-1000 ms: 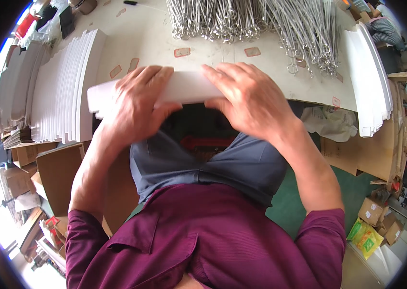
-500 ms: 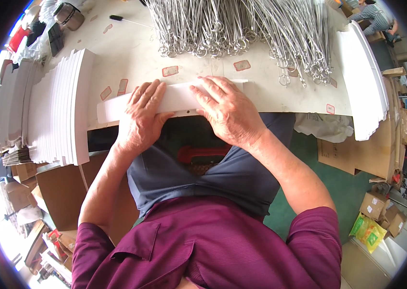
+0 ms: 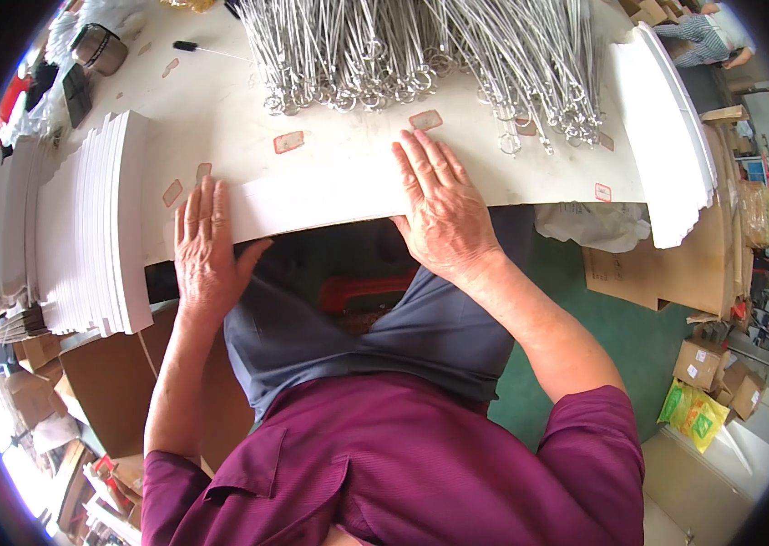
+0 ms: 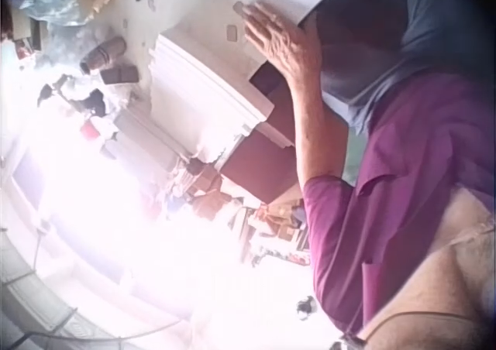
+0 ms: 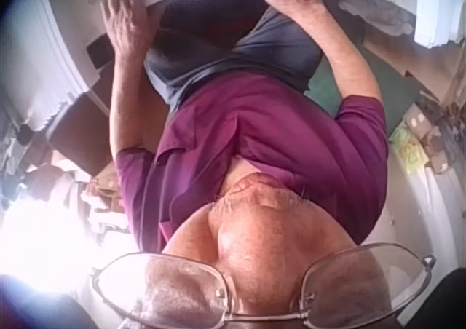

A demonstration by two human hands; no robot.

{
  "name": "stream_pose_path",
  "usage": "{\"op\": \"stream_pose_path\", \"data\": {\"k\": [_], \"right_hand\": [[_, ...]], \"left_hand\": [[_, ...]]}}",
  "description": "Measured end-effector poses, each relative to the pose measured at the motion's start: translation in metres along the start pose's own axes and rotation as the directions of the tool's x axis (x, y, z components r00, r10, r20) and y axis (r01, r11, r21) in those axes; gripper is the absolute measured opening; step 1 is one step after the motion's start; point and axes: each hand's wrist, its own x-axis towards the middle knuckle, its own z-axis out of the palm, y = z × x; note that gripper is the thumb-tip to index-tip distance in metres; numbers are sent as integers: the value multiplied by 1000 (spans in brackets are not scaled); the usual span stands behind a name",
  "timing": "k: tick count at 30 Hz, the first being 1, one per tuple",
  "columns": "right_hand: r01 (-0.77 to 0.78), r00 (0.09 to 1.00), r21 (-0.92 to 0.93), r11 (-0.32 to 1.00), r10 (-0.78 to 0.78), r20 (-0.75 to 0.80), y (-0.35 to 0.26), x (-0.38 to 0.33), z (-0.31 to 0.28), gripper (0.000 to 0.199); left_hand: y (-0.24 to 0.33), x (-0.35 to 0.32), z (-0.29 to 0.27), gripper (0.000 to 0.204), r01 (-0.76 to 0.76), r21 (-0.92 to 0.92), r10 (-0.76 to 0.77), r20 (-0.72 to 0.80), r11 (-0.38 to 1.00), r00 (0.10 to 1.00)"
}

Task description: Assembling wire brushes and inserting them into white plastic sleeves at a workbench.

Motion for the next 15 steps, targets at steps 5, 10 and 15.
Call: {"op": "stream_pose_path", "data": {"k": [5, 10, 15], "right_hand": [[-8, 998, 12, 1000, 9, -56, 7, -6, -1, 79], [49, 988, 106, 993, -32, -154, 20, -18, -6, 71], [222, 964, 243, 944, -176, -198, 10, -23, -26, 51]], "left_hand": [[-10, 1, 6, 83, 0, 5, 0, -77, 1000, 997], [-7, -10, -3, 76, -51, -33, 46, -127, 998, 991], [41, -29, -42, 64, -162, -228, 180, 61, 960, 982]]}}
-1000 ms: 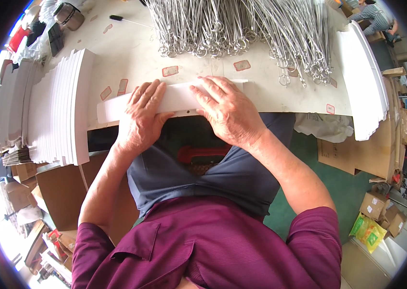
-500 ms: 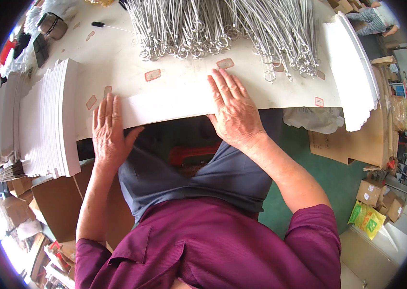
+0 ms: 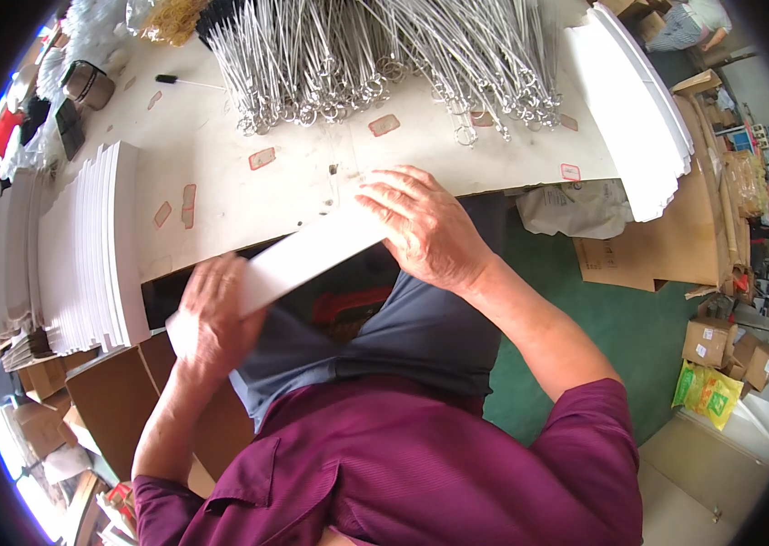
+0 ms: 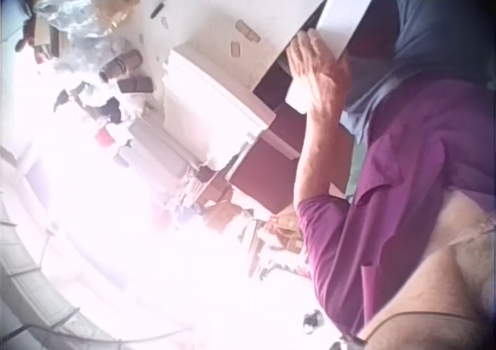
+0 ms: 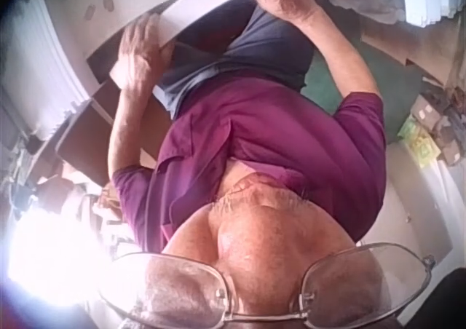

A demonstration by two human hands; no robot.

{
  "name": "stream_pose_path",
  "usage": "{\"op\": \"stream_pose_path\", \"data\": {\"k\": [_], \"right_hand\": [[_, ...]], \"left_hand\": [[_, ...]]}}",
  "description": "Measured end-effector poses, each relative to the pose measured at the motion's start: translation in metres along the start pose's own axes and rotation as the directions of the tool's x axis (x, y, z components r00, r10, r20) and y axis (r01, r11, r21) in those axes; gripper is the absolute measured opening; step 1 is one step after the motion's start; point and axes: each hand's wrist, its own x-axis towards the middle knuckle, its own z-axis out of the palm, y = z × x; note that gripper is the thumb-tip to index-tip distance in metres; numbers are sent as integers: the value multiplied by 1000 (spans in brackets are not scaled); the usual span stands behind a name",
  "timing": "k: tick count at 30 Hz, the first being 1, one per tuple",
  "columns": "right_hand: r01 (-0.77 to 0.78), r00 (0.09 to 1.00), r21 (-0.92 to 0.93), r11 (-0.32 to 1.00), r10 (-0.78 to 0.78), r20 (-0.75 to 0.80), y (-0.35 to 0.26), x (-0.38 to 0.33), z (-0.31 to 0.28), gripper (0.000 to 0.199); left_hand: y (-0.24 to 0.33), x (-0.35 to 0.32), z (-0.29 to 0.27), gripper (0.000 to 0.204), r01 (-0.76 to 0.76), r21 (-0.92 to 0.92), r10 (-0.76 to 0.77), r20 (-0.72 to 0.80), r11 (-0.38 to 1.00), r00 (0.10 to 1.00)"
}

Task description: Assembling wire brushes and inserting them into white plastic sleeves at a workbench.

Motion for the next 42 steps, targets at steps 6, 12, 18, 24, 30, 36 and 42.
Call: {"op": "stream_pose_path", "data": {"k": [6, 12, 18, 24, 30, 36, 42], "right_hand": [[123, 991, 243, 962, -132, 23, -43, 14, 2, 46], [-132, 957, 220, 967, 182, -226, -43, -2, -7, 52], [-158, 927, 377, 913, 269, -262, -67, -13, 20, 37], [-303, 913, 675, 673, 408, 4, -85, -18, 32, 25], [-414, 897, 667, 619, 402, 184, -87, -19, 25, 13], [-383, 909, 702, 601, 379, 172, -91, -26, 41, 19], [-445, 890, 633, 634, 393, 232, -103, -35, 38, 20]], "left_hand": [[47, 43, -4, 55, 302, -456, -98, 419, 837, 903], [44, 36, 9, 57, 437, -514, -306, 322, 738, 896], [49, 26, 19, 59, 422, -524, -311, 289, 740, 905], [60, 13, 36, 67, 352, -568, -321, 158, 744, 934], [68, 9, 43, 74, 324, -661, -314, 138, 677, 939], [70, 1, 46, 68, 371, -692, -359, 171, 619, 917], [71, -2, 53, 38, 284, -671, -293, 103, 685, 951]]}}
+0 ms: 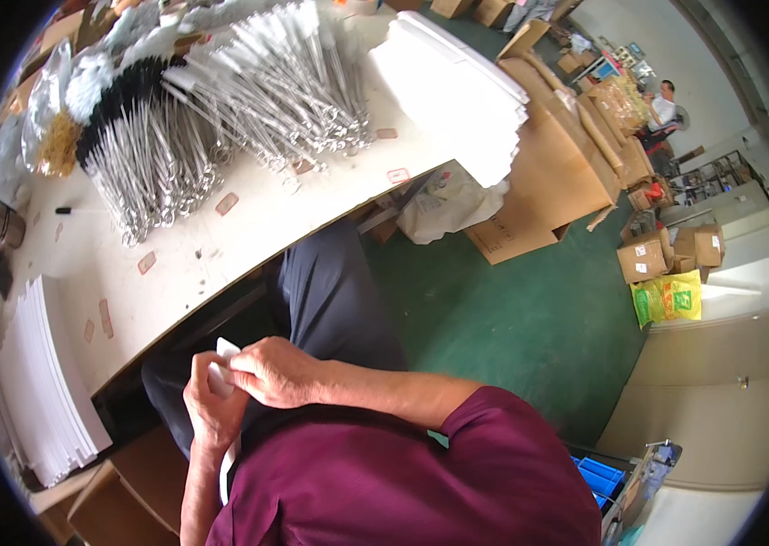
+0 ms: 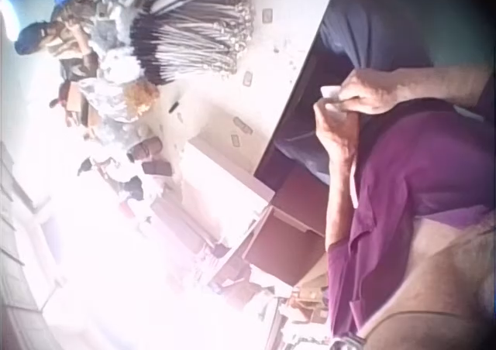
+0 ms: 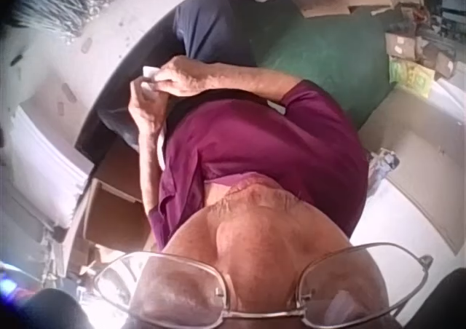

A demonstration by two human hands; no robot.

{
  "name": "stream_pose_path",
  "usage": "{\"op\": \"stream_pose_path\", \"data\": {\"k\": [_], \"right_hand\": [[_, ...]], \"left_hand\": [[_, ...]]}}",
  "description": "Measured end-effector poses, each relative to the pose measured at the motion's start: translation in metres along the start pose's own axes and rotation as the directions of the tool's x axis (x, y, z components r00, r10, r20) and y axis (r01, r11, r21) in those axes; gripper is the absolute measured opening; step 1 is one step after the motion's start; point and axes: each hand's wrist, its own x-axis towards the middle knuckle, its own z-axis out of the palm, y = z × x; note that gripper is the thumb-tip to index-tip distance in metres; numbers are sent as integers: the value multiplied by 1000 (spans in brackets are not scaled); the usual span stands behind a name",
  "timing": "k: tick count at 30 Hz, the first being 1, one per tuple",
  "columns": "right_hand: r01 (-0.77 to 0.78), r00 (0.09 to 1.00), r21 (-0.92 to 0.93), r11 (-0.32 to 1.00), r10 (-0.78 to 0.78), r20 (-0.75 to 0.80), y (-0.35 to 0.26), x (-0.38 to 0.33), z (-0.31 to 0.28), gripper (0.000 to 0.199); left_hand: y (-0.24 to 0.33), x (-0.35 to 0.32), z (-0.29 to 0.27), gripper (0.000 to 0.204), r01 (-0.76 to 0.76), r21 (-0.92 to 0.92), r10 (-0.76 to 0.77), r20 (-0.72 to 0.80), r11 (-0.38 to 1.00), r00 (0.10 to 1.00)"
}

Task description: Assembling wire brushes and inserting them into white plastic sleeves at a workbench.

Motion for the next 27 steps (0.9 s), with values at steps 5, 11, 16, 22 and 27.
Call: {"op": "stream_pose_path", "data": {"k": [5, 11, 16, 22, 27], "right_hand": [[77, 990, 26, 997, -73, -122, 1, -7, 10, 29], [-33, 977, 193, 981, 72, -201, 0, -15, 24, 60], [-49, 972, 195, 980, 92, -215, -4, -16, 23, 48], [137, 931, -53, 989, -147, -334, -14, -22, 20, 40], [182, 920, -196, 963, -238, -310, -16, -27, 22, 40]], "left_hand": [[1, -1, 3, 37, -5, -3, 5, -61, 1000, 998], [11, -5, 3, 34, -32, 19, 34, -120, 999, 992], [16, -9, 4, 34, -35, 13, 36, -133, 999, 990], [18, -13, 6, 34, -59, 6, 60, -146, 998, 987], [17, -18, 8, 38, -37, 40, 42, -135, 999, 990]]}}
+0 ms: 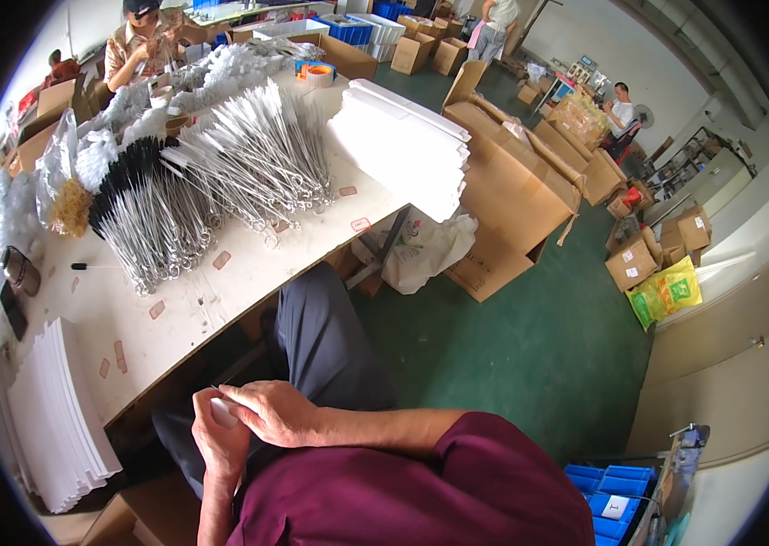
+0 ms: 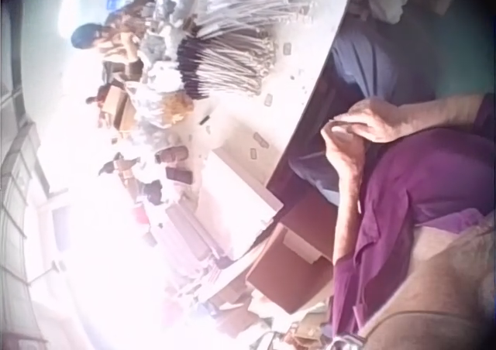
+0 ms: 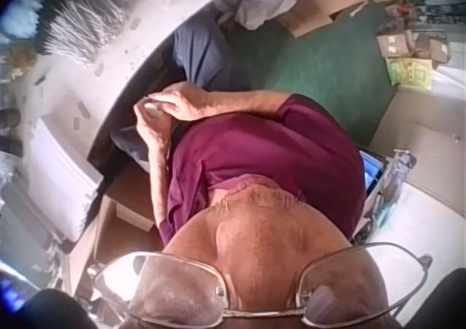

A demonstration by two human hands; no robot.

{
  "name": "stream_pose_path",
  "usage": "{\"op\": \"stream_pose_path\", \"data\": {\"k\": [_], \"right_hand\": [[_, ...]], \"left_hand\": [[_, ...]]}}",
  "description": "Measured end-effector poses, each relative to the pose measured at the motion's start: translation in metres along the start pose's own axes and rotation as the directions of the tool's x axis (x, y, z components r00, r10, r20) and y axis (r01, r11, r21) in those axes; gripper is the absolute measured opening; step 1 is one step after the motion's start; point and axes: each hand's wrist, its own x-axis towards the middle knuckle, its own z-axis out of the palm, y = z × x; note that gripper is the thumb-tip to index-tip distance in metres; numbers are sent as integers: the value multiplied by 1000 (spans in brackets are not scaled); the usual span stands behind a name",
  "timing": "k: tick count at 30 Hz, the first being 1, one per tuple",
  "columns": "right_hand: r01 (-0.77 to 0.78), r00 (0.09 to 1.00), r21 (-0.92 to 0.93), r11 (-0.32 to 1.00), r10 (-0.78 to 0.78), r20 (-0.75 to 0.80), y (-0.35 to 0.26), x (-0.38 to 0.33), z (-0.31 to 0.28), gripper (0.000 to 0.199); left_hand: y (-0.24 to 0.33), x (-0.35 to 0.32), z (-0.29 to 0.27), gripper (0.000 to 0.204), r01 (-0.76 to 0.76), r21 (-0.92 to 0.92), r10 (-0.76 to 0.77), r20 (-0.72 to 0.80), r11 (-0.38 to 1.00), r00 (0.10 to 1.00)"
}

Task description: Assembling wire brushes and inserting them into white plastic sleeves at a workbench.

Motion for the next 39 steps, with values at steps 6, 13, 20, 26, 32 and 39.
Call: {"op": "stream_pose_path", "data": {"k": [6, 13, 20, 26, 32, 39], "right_hand": [[-77, 995, 84, 994, 82, -57, 1, -1, -1, 24], [-139, 990, 55, 989, 138, 18, -5, -3, -2, 19], [-389, 921, 237, 890, 383, 71, 4, 3, 10, 13], [-553, 828, 431, 713, 530, 184, 21, 13, 0, 12], [-666, 728, 562, 490, 591, 348, 35, 21, 1, 12], [-711, 699, 456, 535, 603, 384, 28, 33, 2, 18]], "left_hand": [[11, -3, 1, 47, -22, 7, 22, -13, 1000, 1000], [1, -7, 3, 53, -20, 36, 21, -43, 999, 999], [-12, -13, 6, 60, 37, 126, -41, 29, 991, 999], [-11, 1, 17, 59, -31, 120, 30, 15, 992, 999], [-21, -4, 5, 61, 105, 161, -125, 124, 981, 984], [-29, -7, -1, 59, 53, 185, -67, 70, 981, 995]]}}
